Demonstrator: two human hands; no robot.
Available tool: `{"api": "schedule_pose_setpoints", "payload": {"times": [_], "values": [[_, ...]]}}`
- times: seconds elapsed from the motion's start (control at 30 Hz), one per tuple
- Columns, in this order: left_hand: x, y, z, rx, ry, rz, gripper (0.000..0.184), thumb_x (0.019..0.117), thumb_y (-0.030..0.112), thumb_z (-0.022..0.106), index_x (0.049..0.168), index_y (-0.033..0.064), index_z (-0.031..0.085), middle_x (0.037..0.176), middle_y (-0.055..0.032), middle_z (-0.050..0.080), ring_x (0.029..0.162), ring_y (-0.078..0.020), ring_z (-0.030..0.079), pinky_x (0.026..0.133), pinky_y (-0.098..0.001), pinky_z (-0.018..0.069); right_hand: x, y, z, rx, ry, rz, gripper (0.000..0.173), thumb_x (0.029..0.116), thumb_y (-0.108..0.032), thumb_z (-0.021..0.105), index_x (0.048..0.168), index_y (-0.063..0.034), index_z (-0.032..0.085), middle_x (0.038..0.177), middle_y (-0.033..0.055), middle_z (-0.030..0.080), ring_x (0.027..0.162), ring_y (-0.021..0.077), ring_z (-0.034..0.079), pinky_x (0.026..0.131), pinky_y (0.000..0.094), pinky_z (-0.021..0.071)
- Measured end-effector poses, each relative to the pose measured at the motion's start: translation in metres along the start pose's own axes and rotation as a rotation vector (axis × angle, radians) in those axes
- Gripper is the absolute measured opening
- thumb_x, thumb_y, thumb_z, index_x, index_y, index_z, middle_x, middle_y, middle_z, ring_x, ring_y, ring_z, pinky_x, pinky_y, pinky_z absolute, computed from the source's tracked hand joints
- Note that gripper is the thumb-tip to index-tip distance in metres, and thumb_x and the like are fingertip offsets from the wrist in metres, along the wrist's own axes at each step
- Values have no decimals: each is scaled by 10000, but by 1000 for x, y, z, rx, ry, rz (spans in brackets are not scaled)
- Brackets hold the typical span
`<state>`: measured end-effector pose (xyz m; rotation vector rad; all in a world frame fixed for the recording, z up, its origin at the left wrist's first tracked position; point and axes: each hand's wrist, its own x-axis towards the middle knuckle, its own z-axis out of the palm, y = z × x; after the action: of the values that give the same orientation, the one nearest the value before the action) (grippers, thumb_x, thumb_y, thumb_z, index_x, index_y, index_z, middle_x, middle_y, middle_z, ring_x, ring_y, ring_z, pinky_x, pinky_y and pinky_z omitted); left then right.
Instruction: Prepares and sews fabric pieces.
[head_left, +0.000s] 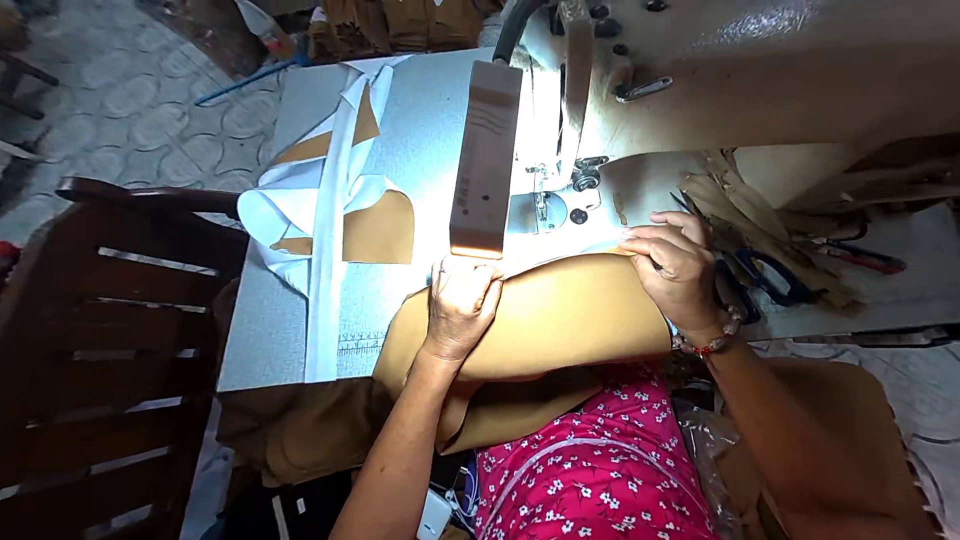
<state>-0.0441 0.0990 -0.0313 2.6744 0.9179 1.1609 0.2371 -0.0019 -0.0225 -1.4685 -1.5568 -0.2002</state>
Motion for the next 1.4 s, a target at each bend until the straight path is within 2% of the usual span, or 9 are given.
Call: {"api": "schedule_pose_setpoints", "payload": {"times": [0.13,0.37,0.6,0.77,0.83,0.93,1.03,1.2,1.4], "values": [[1,1,1,-23,-12,-24,140,943,118,658,945,36,772,876,-126,723,862,-279,659,853,-438,479,-5,0,-1,-23,34,-67,168,861,42,669,893,-51,806,970,98,773,1081,328,649,986,445,437],[3,2,4,-15,-37,28,229,969,262,637,1069,132,798,1080,-69,762,1038,-244,692,930,-475,511,2,-16,-18,-46,-8,13,166,894,-20,647,884,-49,810,948,92,775,975,268,670,918,390,488],[4,4,3,-12,35,33,353,983,395,605,976,101,801,936,-72,777,900,-211,716,872,-432,511,10,-20,-35,99,-103,165,145,854,-98,692,887,-2,794,922,137,767,919,231,701,865,339,533],[3,12,4,-47,-6,-29,274,1012,301,604,903,129,788,878,-39,734,931,-226,662,952,-462,446,12,-16,-37,150,-197,295,162,907,-97,667,962,5,779,990,138,744,935,195,685,841,328,547],[5,15,7,-95,9,25,207,994,226,636,969,104,802,964,-69,755,963,-228,683,946,-469,468,14,-16,-39,148,-192,293,159,911,-99,674,978,-2,781,1002,129,743,948,175,684,847,316,544],[8,15,13,-176,-5,115,152,972,136,647,992,47,769,942,-100,742,914,-217,693,868,-399,530,16,-20,-42,158,-167,269,161,913,-106,688,989,5,777,1012,122,742,943,125,687,849,250,551],[12,15,9,-250,-123,27,216,994,178,633,1038,10,762,980,-118,762,933,-212,736,874,-394,583,16,-21,-44,202,-149,312,138,906,-84,705,985,9,769,1014,113,737,919,95,685,826,226,556],[10,11,4,-371,-197,-124,190,988,154,641,967,13,767,941,-89,752,910,-139,711,886,-332,559,10,-28,-48,264,-140,292,108,893,-26,719,995,-3,746,1004,69,725,875,38,673,779,167,553],[3,16,1,-435,-90,-184,146,940,139,708,925,1,757,947,-79,749,925,-66,696,888,-234,543,9,-37,-46,416,-116,335,400,884,26,700,1261,-31,579,820,-10,644,695,-9,588,612,105,479]]}}
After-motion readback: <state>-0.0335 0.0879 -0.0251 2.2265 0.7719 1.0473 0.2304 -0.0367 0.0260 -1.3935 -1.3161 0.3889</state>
